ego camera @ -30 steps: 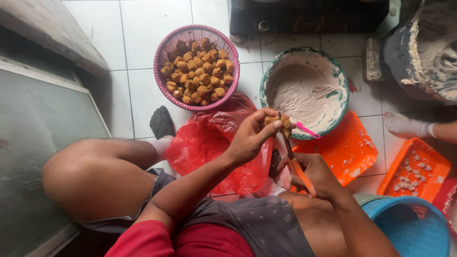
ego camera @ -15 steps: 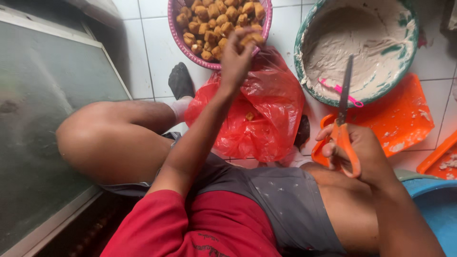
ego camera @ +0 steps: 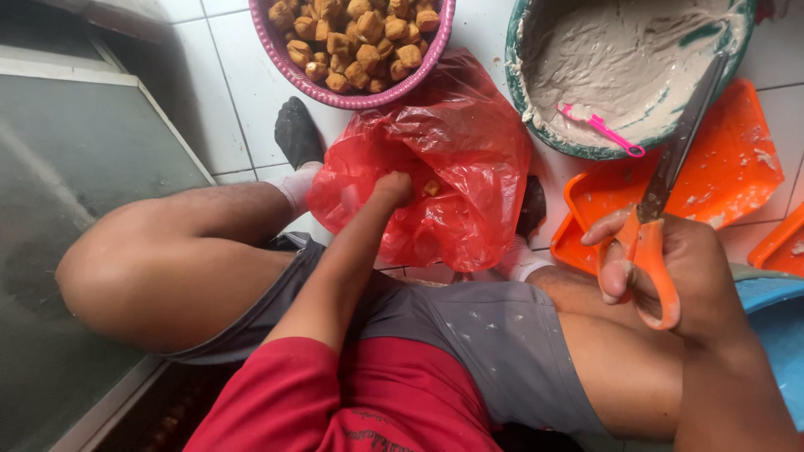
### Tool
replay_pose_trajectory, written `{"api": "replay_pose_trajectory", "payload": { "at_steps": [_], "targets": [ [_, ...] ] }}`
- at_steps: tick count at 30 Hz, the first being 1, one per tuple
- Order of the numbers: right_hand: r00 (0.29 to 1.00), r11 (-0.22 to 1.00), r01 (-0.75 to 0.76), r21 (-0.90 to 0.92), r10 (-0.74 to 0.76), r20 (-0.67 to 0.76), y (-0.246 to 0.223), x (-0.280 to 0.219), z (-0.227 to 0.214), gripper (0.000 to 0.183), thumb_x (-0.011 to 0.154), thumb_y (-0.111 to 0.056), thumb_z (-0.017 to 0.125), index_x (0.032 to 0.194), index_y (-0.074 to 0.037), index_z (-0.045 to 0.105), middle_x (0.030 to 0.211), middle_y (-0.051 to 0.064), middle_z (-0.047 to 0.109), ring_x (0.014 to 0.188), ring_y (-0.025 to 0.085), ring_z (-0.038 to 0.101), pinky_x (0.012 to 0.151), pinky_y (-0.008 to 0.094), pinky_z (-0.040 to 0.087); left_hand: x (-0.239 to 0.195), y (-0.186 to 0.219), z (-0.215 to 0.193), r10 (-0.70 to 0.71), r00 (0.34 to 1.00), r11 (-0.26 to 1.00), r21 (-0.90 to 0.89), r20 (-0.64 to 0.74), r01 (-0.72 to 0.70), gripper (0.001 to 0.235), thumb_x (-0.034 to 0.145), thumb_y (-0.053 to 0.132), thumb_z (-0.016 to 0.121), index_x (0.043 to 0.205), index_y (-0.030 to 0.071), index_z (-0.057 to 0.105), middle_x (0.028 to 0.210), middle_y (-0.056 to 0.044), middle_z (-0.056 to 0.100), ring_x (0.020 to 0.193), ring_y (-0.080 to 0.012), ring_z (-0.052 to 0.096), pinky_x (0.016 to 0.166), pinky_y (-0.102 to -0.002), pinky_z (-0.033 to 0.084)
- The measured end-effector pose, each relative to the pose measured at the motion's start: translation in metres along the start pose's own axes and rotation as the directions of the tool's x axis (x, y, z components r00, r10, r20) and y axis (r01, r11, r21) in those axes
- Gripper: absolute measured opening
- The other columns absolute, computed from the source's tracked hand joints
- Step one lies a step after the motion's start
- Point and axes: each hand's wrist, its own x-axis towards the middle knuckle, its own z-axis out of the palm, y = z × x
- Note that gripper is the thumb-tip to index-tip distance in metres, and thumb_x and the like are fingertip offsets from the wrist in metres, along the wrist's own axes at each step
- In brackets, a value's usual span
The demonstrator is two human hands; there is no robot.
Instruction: The person sits on the floor and uses orange-handled scissors to cut small brown food pieces one at a time. They pick each piece from a red plastic bag, cut it, and place the cut pieces back into the same bag.
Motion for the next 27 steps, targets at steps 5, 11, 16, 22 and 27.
{"api": "replay_pose_trajectory", "payload": {
  "at_steps": [5,11,16,22,27],
  "targets": [
    [0.999,1.000,-0.028,0.006,0.029,-0.046,-0.002,-0.011,-0.004,0.044,0.088,-0.014,0.078,0.118,0.014,0.062,0.073,0.011,0.067,0.053,0.012,0.056,0.040,0.021,0.039,0.031,0.032,0.044,-0.181,0.888,0.977,-0.181,-0.424,0.113,0.069,0.088,0.060,0.067,0.137,0.013,0.055,0.140,-0.018,0.051,0.126,-0.0331,0.052,0.104,-0.048,0.046],
    [0.999,0.999,-0.041,0.019,0.041,-0.001,-0.008,-0.003,-0.004,0.045,0.083,-0.011,0.077,0.119,0.012,0.061,0.070,0.009,0.066,0.055,0.011,0.058,0.034,0.020,0.034,0.029,0.091,0.072,0.184,0.886,0.954,0.294,-0.426,-0.056,0.046,0.099,0.035,0.049,0.141,0.020,0.056,0.146,-0.007,0.053,0.126,-0.0321,0.053,0.096,-0.065,0.047],
    [0.993,0.991,-0.121,-0.063,0.120,-0.010,-0.009,0.003,-0.008,0.042,0.083,-0.009,0.074,0.119,0.009,0.062,0.069,0.009,0.066,0.055,0.011,0.059,0.033,0.021,0.034,0.013,0.089,0.097,0.245,0.907,0.946,0.288,-0.344,-0.146,0.035,0.102,0.032,0.052,0.129,0.015,0.067,0.140,-0.010,0.060,0.125,-0.0312,0.057,0.093,-0.047,0.056],
    [0.986,0.977,-0.165,-0.135,0.159,-0.057,-0.008,0.010,-0.004,0.040,0.083,-0.010,0.073,0.117,0.009,0.063,0.069,0.009,0.067,0.055,0.012,0.059,0.037,0.021,0.035,-0.004,0.067,0.090,0.391,0.833,0.920,0.170,-0.390,-0.353,0.034,0.094,0.031,0.055,0.121,0.013,0.066,0.130,-0.015,0.062,0.117,-0.0338,0.060,0.092,-0.048,0.054],
    [0.990,0.986,-0.139,-0.089,0.140,-0.001,-0.005,0.019,0.002,0.036,0.086,-0.009,0.074,0.115,0.010,0.063,0.071,0.009,0.066,0.056,0.014,0.061,0.049,0.026,0.049,-0.002,0.077,0.047,0.317,0.938,0.943,0.153,-0.144,-0.295,0.044,0.093,0.038,0.059,0.128,0.012,0.063,0.121,-0.016,0.070,0.110,-0.0350,0.066,0.095,-0.047,0.053]
  ]
}}
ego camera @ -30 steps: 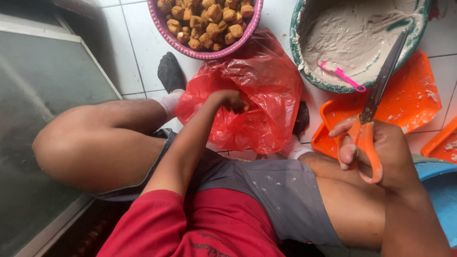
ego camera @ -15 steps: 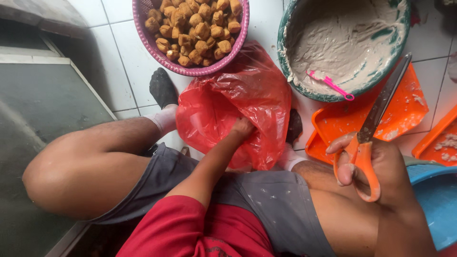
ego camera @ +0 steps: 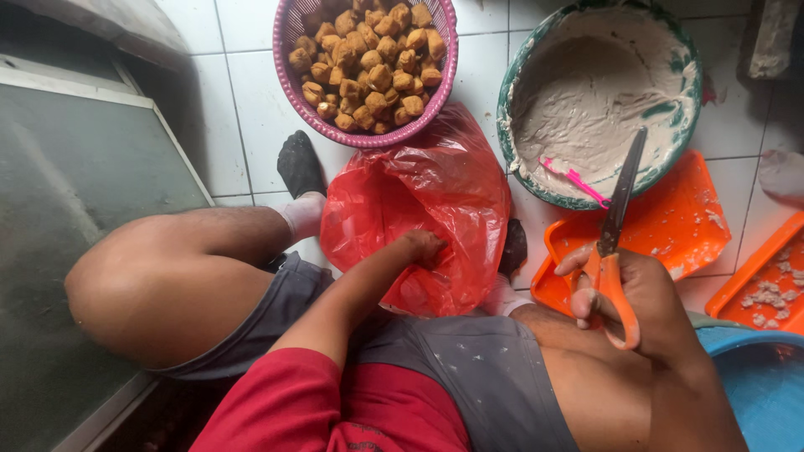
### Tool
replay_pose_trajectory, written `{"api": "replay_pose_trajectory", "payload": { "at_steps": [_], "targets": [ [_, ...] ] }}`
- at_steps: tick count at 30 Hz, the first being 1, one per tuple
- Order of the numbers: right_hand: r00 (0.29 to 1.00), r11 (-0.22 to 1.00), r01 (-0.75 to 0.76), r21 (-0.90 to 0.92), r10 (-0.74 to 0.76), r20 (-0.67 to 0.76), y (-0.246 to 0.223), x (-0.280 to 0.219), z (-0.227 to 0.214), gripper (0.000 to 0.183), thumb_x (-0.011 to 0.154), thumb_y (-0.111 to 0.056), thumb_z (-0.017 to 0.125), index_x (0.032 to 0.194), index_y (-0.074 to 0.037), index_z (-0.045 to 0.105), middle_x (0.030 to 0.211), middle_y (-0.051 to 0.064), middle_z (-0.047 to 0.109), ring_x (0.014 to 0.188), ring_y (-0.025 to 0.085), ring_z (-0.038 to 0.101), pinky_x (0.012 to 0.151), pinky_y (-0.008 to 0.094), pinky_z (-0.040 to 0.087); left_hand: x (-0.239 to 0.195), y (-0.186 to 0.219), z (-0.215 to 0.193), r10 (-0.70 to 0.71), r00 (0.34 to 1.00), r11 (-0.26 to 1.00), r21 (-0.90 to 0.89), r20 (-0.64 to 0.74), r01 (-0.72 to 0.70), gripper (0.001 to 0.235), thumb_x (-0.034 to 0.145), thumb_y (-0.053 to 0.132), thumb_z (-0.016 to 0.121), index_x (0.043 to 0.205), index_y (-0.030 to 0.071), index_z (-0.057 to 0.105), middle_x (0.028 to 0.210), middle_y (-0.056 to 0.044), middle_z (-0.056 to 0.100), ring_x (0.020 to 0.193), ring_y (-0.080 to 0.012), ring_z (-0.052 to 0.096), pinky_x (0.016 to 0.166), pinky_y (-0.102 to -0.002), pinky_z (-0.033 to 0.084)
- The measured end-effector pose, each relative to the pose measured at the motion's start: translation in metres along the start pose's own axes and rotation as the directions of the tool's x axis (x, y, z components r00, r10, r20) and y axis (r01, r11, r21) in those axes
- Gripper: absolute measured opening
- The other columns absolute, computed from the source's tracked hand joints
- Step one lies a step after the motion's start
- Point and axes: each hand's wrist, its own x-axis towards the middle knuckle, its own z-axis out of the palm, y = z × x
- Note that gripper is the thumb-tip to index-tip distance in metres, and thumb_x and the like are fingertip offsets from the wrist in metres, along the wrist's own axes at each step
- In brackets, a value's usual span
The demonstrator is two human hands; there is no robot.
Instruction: The person sits on the floor and uses orange-handled scissors to cut small brown food pieces one at a time. They pick each piece from a red plastic bag, cut it, and place the cut pieces back into the same bag.
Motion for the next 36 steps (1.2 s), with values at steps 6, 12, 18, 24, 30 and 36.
{"api": "replay_pose_trajectory", "payload": {
  "at_steps": [6,12,18,24,30,36],
  "targets": [
    [0.999,0.987,-0.049,-0.154,0.046,-0.019,-0.005,0.014,0.008,0.029,0.084,-0.004,0.069,0.111,0.005,0.065,0.072,0.007,0.066,0.059,0.013,0.065,0.050,0.028,0.055,-0.016,-0.003,-0.108,0.222,0.890,0.945,-0.311,0.398,-0.097,0.041,0.095,0.037,0.064,0.112,0.002,0.076,0.106,-0.011,0.076,0.088,-0.0213,0.069,0.077,-0.038,0.056],
    [0.979,0.995,0.085,-0.043,-0.075,0.189,-0.005,0.015,0.013,0.037,0.083,-0.015,0.075,0.112,0.004,0.062,0.067,0.006,0.063,0.053,0.014,0.061,0.047,0.028,0.049,-0.087,0.029,-0.215,0.391,0.807,0.421,-0.694,-0.442,-0.584,0.025,0.106,0.026,0.054,0.119,0.007,0.064,0.095,0.001,0.065,0.083,-0.0079,0.057,0.075,-0.024,0.048],
    [0.874,0.993,0.081,0.084,-0.112,0.473,-0.007,0.005,0.026,0.085,0.071,-0.060,0.088,0.119,0.004,0.059,0.081,0.003,0.061,0.077,0.014,0.063,0.069,0.028,0.052,-0.146,0.119,-0.247,-0.025,0.696,-0.051,-0.695,-0.717,-0.718,0.038,0.103,0.027,0.057,0.136,0.009,0.051,0.083,0.002,0.057,0.073,-0.0059,0.050,0.067,-0.022,0.039],
    [0.887,0.993,0.089,-0.078,-0.043,0.460,-0.012,0.002,0.028,0.101,0.057,-0.071,0.087,0.115,0.007,0.061,0.084,0.003,0.062,0.076,0.014,0.062,0.070,0.030,0.054,-0.178,0.150,-0.252,0.009,0.676,-0.211,-0.662,-0.737,-0.719,0.035,0.110,0.029,0.054,0.136,0.005,0.053,0.097,0.002,0.058,0.078,-0.0059,0.051,0.075,-0.024,0.045],
    [0.872,0.986,-0.102,-0.130,0.151,0.465,-0.015,-0.001,0.029,0.095,0.057,-0.059,0.096,0.116,0.005,0.058,0.081,0.006,0.059,0.076,0.016,0.062,0.092,0.037,0.061,-0.191,0.154,-0.258,-0.015,0.637,-0.308,-0.603,-0.771,-0.736,0.039,0.112,0.030,0.050,0.142,0.005,0.052,0.126,-0.005,0.069,0.076,-0.0032,0.048,0.077,-0.022,0.045],
    [0.791,0.997,0.069,-0.019,-0.043,0.610,-0.021,-0.002,0.031,0.086,0.069,-0.060,0.089,0.118,0.004,0.062,0.093,0.007,0.064,0.090,0.017,0.067,0.090,0.035,0.057,-0.195,0.169,-0.242,0.034,0.667,-0.239,-0.654,-0.745,-0.718,0.037,0.109,0.027,0.056,0.138,0.004,0.056,0.119,-0.001,0.066,0.093,-0.0055,0.059,0.086,-0.024,0.050]
  ]
}}
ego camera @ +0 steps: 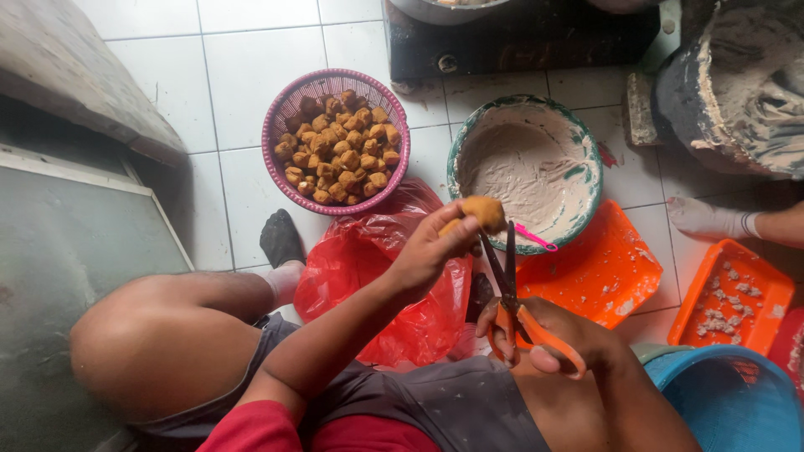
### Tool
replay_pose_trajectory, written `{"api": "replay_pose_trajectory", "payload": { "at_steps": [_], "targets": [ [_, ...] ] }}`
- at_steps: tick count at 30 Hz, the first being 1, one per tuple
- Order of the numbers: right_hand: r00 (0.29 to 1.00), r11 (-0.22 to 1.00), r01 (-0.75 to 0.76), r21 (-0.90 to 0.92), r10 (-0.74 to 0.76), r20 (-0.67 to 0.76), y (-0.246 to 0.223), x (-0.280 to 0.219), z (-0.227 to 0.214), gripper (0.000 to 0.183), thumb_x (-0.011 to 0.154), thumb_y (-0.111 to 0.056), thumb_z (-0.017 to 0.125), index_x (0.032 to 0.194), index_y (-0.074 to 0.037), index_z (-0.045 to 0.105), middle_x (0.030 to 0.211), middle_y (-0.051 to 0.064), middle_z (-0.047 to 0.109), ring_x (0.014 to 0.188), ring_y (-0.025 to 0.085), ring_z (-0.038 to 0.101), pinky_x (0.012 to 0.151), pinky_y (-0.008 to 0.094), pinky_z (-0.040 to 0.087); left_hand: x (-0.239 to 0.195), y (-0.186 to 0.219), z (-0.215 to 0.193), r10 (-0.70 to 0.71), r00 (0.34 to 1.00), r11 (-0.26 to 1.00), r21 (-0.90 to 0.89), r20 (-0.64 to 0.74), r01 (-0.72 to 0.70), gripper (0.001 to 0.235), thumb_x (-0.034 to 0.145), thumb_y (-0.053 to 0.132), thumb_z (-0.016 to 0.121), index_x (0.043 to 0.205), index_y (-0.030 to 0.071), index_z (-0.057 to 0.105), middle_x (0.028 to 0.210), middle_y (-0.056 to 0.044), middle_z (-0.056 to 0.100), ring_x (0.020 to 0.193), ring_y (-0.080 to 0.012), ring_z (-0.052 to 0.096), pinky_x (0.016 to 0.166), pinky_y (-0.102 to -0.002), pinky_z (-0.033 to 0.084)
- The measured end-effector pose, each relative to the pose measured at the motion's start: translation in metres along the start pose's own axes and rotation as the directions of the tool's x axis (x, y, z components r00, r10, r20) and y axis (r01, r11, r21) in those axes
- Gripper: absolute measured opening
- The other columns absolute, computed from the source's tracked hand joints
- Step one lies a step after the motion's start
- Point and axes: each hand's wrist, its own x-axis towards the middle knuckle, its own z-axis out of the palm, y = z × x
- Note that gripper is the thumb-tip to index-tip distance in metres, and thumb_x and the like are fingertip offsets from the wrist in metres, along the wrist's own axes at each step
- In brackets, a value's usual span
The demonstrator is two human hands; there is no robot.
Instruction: The person sits on the floor and uses orange-handled scissors to cut small brown food pieces one at a time. They pick each piece from a red plastic bag, cut it, and place the cut pieces back into the same bag.
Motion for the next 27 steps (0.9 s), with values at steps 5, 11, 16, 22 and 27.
{"api": "replay_pose_trajectory", "payload": {
  "at_steps": [5,11,16,22,27],
  "targets": [
    [0.949,0.964,-0.229,-0.135,0.191,-0.249,-0.003,-0.003,0.004,0.056,0.068,-0.032,0.084,0.108,0.003,0.066,0.069,0.006,0.064,0.058,0.013,0.058,0.054,0.027,0.046,-0.007,-0.020,0.003,0.000,0.998,0.997,0.073,0.056,-0.004,0.030,0.107,0.020,0.062,0.131,0.002,0.060,0.108,0.001,0.065,0.094,-0.0059,0.059,0.087,-0.024,0.050],
    [0.871,0.927,-0.285,-0.245,0.144,-0.469,-0.002,0.010,0.001,0.025,0.073,-0.004,0.082,0.095,0.003,0.073,0.065,0.006,0.071,0.052,0.011,0.066,0.044,0.024,0.048,-0.008,-0.020,0.003,0.092,0.995,0.982,0.162,0.035,-0.096,0.024,0.109,0.019,0.063,0.125,0.001,0.061,0.102,0.000,0.062,0.094,-0.0071,0.058,0.087,-0.024,0.049],
    [0.839,0.915,-0.274,-0.297,0.077,-0.538,-0.001,0.018,0.002,0.025,0.074,0.000,0.079,0.097,0.001,0.070,0.070,0.007,0.074,0.059,0.010,0.074,0.048,0.024,0.052,-0.015,-0.004,0.013,0.116,0.993,0.951,0.288,0.010,-0.114,0.031,0.104,0.021,0.064,0.127,0.001,0.057,0.110,-0.002,0.062,0.097,-0.0080,0.057,0.088,-0.025,0.050],
    [0.852,0.931,-0.267,-0.248,0.108,-0.513,0.003,0.017,-0.003,0.027,0.076,-0.003,0.078,0.101,0.000,0.072,0.068,0.009,0.073,0.052,0.011,0.061,0.048,0.024,0.048,-0.013,-0.001,0.009,0.131,0.990,0.966,0.231,-0.054,-0.116,0.044,0.109,0.034,0.045,0.133,0.000,0.060,0.099,-0.002,0.063,0.085,-0.0089,0.055,0.077,-0.025,0.046],
    [0.856,0.941,-0.256,-0.222,0.114,-0.504,0.013,0.016,-0.016,0.022,0.076,-0.001,0.075,0.097,0.000,0.070,0.068,0.008,0.071,0.051,0.011,0.061,0.046,0.025,0.049,-0.004,-0.032,-0.016,0.125,0.989,0.976,0.190,-0.074,-0.109,0.045,0.111,0.033,0.038,0.133,0.000,0.060,0.088,0.000,0.055,0.075,-0.0098,0.048,0.071,-0.026,0.042]
  ]
}}
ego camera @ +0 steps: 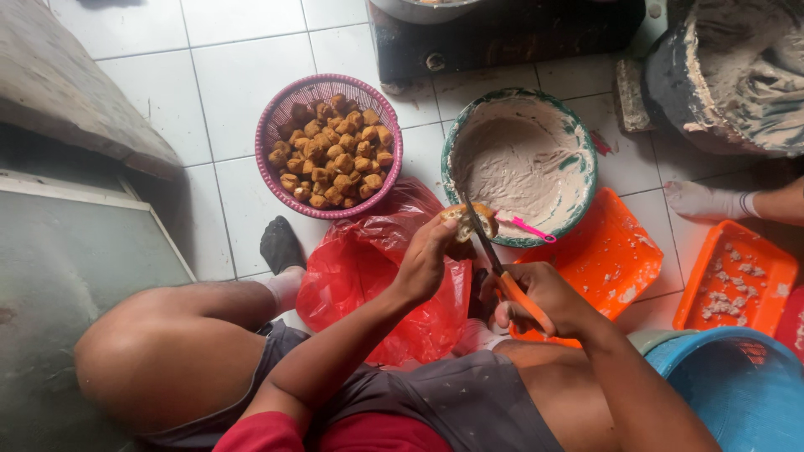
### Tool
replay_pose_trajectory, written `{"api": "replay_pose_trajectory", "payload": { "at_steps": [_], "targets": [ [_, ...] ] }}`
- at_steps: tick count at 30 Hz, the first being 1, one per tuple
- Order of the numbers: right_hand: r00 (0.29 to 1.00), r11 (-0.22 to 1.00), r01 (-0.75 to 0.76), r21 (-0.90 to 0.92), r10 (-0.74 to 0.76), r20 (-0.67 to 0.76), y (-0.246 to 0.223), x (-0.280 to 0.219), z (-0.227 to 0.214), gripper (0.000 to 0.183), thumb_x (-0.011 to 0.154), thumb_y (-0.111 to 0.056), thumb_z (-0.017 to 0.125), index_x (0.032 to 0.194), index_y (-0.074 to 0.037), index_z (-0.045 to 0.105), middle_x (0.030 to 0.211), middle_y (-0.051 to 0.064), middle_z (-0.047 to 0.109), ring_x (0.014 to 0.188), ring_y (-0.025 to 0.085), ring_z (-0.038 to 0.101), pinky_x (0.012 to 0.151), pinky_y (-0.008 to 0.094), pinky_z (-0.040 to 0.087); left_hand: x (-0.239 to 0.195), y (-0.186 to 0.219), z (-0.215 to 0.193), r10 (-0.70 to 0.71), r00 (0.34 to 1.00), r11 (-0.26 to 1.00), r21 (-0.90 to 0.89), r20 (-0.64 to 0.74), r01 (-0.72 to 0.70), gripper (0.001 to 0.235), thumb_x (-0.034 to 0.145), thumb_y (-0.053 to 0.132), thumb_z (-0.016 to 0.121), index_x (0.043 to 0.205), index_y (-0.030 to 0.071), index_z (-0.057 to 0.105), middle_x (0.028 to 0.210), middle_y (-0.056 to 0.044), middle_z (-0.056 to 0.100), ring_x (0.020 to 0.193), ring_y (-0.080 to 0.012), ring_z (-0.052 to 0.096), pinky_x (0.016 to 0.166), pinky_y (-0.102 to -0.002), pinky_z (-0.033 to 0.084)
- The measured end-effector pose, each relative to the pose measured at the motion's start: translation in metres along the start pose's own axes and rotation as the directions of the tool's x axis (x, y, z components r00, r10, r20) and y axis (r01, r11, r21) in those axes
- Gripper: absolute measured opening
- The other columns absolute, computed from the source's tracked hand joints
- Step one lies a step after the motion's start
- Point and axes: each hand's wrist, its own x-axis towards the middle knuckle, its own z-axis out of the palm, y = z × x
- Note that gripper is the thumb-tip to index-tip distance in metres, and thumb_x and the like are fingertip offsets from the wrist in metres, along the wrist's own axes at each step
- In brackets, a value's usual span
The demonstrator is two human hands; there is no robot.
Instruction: The person sits on the floor and uses orange-handled scissors to cut small brown food pieces one at a time. They pick each piece from a red plastic bag, cut it, and place the cut pieces back into the same bag.
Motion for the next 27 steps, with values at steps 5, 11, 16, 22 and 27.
{"api": "replay_pose_trajectory", "payload": {
  "at_steps": [5,11,16,22,27],
  "targets": [
    [0.988,0.994,-0.109,-0.001,0.108,-0.110,0.014,0.013,-0.003,0.017,0.084,-0.012,0.073,0.095,-0.001,0.066,0.071,0.006,0.069,0.047,0.014,0.059,0.042,0.030,0.047,0.034,-0.067,-0.035,-0.027,0.991,0.998,0.061,-0.131,0.035,0.038,0.118,0.032,0.039,0.101,0.002,0.053,0.080,-0.001,0.047,0.071,-0.0117,0.043,0.070,-0.031,0.044],
    [0.990,0.991,-0.109,0.077,0.115,-0.077,0.028,0.009,-0.014,0.026,0.085,-0.017,0.075,0.103,-0.001,0.065,0.070,0.004,0.060,0.048,0.012,0.053,0.043,0.031,0.048,0.066,-0.075,-0.113,-0.272,0.764,0.957,-0.083,-0.586,0.278,0.038,0.113,0.036,0.037,0.100,0.007,0.056,0.094,-0.011,0.057,0.077,-0.0142,0.051,0.071,-0.029,0.042],
    [0.993,0.994,-0.076,0.081,0.082,-0.079,0.029,0.011,-0.014,0.027,0.085,-0.018,0.075,0.103,0.000,0.065,0.068,0.004,0.059,0.049,0.013,0.055,0.044,0.031,0.048,0.073,-0.044,-0.092,-0.227,0.917,0.901,-0.427,-0.327,0.071,0.072,0.086,-0.004,0.045,0.151,0.001,0.017,0.155,-0.024,0.043,0.132,-0.0303,0.056,0.110,-0.035,0.049],
    [0.926,0.982,0.162,-0.096,-0.185,-0.329,0.022,0.012,-0.002,0.023,0.092,-0.019,0.071,0.101,0.002,0.066,0.066,0.006,0.061,0.051,0.013,0.059,0.047,0.028,0.047,0.027,-0.043,0.017,-0.150,0.972,0.934,-0.297,0.182,0.199,0.071,0.099,0.007,0.045,0.164,0.006,0.017,0.171,-0.017,0.026,0.111,-0.0258,0.051,0.102,-0.039,0.042],
    [0.832,0.920,0.392,-0.014,-0.361,-0.422,0.021,0.007,-0.003,0.022,0.099,-0.016,0.063,0.109,0.003,0.064,0.069,0.004,0.060,0.056,0.010,0.059,0.053,0.025,0.050,0.011,-0.047,0.031,-0.052,0.980,0.972,-0.215,0.190,0.094,0.053,0.112,0.021,0.053,0.159,0.002,0.037,0.153,-0.017,0.053,0.139,-0.0153,0.054,0.121,-0.033,0.040]
  ]
}}
